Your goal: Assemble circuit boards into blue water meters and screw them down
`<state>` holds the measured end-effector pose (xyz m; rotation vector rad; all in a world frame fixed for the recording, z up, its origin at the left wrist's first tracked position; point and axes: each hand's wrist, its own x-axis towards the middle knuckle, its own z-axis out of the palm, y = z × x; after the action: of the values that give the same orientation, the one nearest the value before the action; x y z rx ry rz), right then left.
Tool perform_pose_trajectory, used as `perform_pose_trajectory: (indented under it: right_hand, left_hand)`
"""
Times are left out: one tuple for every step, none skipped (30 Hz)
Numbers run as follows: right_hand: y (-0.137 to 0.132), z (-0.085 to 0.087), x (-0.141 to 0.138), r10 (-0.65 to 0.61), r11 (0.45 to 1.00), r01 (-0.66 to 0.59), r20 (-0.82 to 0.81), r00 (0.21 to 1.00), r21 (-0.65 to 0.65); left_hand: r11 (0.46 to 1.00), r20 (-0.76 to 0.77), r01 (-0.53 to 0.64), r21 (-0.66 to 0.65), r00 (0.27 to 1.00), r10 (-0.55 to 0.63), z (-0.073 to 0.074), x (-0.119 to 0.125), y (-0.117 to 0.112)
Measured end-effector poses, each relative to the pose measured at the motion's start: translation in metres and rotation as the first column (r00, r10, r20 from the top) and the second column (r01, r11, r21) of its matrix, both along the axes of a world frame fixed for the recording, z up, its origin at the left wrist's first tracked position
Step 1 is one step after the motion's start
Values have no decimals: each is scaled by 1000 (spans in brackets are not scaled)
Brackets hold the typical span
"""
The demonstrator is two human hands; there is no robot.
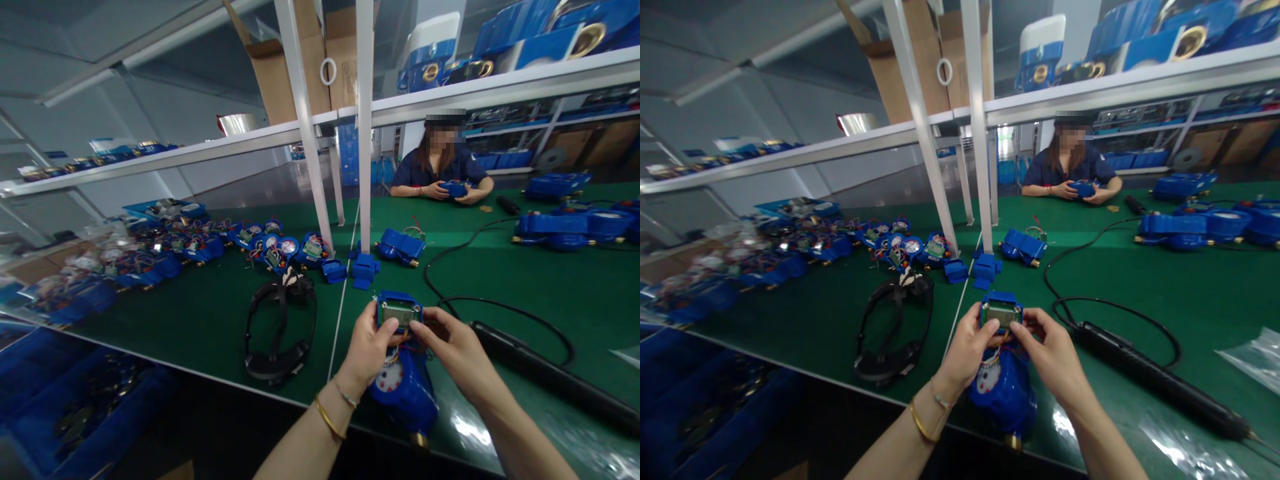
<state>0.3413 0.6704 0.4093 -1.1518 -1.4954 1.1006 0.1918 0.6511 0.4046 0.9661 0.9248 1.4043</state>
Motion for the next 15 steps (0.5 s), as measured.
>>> perform_pose_trajectory:
  right_hand:
    - [0, 0, 0, 5, 1000, -5, -8, 1000, -13]
    - [1, -1, 0, 6, 1000, -7, -16, 1000, -24]
    - [1, -1, 1, 6, 1000, -6, -23, 1000, -31]
    - [1, -1, 2, 5, 999, -6, -30, 1000, -34]
    - [2, -1, 3, 4, 999, -5, -36, 999, -35]
    - [2, 0, 4, 3, 999, -5, -41, 999, -35]
    - [2, 1, 5, 4, 999, -5, -44, 999, -34]
    - [3, 1, 6, 5, 999, -6, -44, 999, -33]
    - [3, 3, 7, 8, 999, -9, -42, 999, -34]
    - [3, 4, 8, 12, 999, -13, -38, 999, -35]
    - [3, 4, 8, 17, 999, -19, -32, 999, -37]
    - [4, 5, 8, 24, 999, -25, -26, 999, -40]
    - [4, 5, 7, 32, 999, -32, -20, 999, -43]
    - [5, 5, 6, 39, 998, -39, -12, 999, -47]
    - [6, 4, 5, 45, 998, -45, -3, 999, -50]
  left_hand:
    - [1000, -10, 0, 13, 1000, 1, -3, 1, 1]
    - [1000, -22, 1, 28, 1000, -1, -4, 2, 1]
    - [999, -42, 1, 48, 999, 1, -5, 3, 1]
    - [997, -76, -2, 74, 997, 8, -5, 2, 0]
    - [995, -132, -8, 103, 991, 22, -4, 1, -1]
    - [991, -207, -15, 132, 977, 42, -2, -1, -1]
    - [987, -294, -20, 158, 954, 66, 2, -4, -2]
    - [984, -383, -20, 178, 920, 88, 6, -8, -2]
    - [983, -456, -7, 183, 885, 92, 10, -13, -1]
    - [985, -500, 18, 171, 863, 71, 15, -18, 0]
    - [988, -508, 50, 143, 861, 30, 19, -22, 2]
    - [991, -487, 84, 106, 873, -22, 22, -27, 4]
    - [991, -449, 115, 69, 891, -72, 25, -30, 7]
    - [990, -405, 138, 37, 907, -111, 26, -33, 9]
    - [989, -371, 147, 14, 919, -131, 27, -35, 12]
